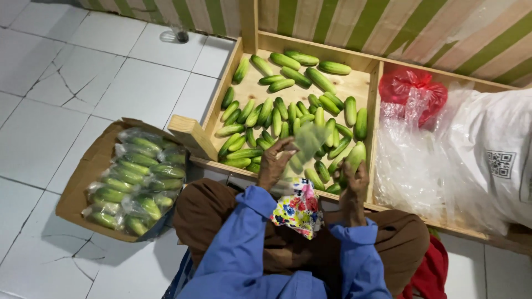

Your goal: The person packs cucumbers into small plastic bags by hand, ties the bags, and places them into a cardboard box.

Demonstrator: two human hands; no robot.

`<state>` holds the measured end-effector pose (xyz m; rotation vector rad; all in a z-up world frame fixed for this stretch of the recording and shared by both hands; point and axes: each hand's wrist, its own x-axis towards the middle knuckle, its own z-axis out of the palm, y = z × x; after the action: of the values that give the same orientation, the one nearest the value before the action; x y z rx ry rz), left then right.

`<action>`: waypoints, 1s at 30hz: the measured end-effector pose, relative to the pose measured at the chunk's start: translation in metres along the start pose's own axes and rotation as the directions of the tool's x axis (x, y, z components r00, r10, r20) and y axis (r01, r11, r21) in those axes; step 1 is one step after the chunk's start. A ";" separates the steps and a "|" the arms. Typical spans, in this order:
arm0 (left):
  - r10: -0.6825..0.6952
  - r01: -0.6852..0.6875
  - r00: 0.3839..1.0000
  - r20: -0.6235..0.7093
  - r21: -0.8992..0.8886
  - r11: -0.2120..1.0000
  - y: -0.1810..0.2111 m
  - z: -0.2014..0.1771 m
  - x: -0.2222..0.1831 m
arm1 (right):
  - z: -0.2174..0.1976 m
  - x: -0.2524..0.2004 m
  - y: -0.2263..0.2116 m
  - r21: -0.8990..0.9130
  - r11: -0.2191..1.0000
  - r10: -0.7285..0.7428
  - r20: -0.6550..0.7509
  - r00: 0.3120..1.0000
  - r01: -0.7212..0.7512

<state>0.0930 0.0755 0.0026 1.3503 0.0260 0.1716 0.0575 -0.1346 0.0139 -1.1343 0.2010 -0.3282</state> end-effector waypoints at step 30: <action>0.313 -0.446 0.873 0.375 0.351 0.823 0.035 0.008 0.000 | 0.054 -0.005 -0.077 -0.411 0.907 -0.011 0.182 0.983 0.087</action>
<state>0.0898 0.0748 0.0382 1.8046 -0.5029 0.3122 0.0578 -0.1165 0.1062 -1.5896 0.0864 -0.2313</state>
